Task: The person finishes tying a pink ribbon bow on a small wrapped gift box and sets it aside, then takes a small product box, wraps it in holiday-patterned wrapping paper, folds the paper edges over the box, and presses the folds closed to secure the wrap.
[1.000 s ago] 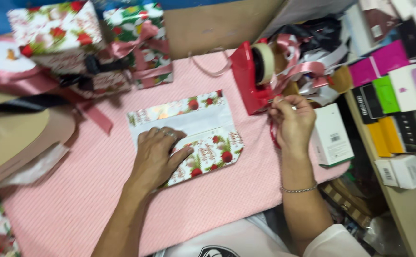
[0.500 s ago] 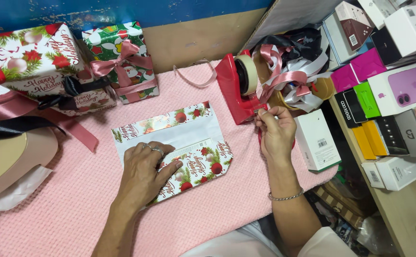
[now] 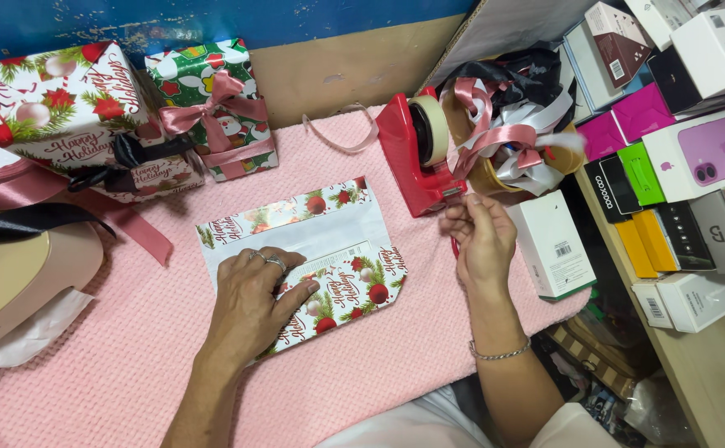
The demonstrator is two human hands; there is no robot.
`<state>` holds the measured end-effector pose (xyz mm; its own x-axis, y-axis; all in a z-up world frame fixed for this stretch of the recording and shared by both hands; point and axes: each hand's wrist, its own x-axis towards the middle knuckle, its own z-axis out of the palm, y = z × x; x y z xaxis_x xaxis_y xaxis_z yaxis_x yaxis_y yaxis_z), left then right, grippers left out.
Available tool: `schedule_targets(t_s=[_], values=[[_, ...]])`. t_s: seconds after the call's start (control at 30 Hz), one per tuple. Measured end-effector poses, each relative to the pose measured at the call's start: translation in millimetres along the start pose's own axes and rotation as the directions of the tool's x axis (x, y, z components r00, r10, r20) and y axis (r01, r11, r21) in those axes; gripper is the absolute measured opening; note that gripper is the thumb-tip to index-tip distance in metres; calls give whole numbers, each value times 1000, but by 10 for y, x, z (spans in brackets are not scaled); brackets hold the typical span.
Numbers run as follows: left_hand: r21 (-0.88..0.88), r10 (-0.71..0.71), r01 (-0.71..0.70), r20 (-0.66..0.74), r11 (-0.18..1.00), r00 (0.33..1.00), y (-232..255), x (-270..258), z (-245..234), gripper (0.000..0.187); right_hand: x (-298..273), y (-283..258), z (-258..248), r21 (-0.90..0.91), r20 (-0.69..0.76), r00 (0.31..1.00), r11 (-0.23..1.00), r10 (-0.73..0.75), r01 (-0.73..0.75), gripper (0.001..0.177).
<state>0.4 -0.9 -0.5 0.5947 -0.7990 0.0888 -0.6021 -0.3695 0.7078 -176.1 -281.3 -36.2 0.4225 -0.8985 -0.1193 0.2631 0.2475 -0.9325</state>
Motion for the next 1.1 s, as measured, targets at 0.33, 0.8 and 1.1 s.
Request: schedule_targets(t_s=[0.33,0.8,1.1], values=[[-8,32,-32,-32,999,999,-11,-3,9,37,40,-67,36,-173,42,998,985,35,-27,10],[-12,26,-26,-24,1000,999,-5,-10,3,38,12,51,21,-164,33,999,986,17,-11,10],[-12,29,-29,-19,999,999,-13,-2,1,37,29,83,26,-237,27,1000,971,-10,16,10]])
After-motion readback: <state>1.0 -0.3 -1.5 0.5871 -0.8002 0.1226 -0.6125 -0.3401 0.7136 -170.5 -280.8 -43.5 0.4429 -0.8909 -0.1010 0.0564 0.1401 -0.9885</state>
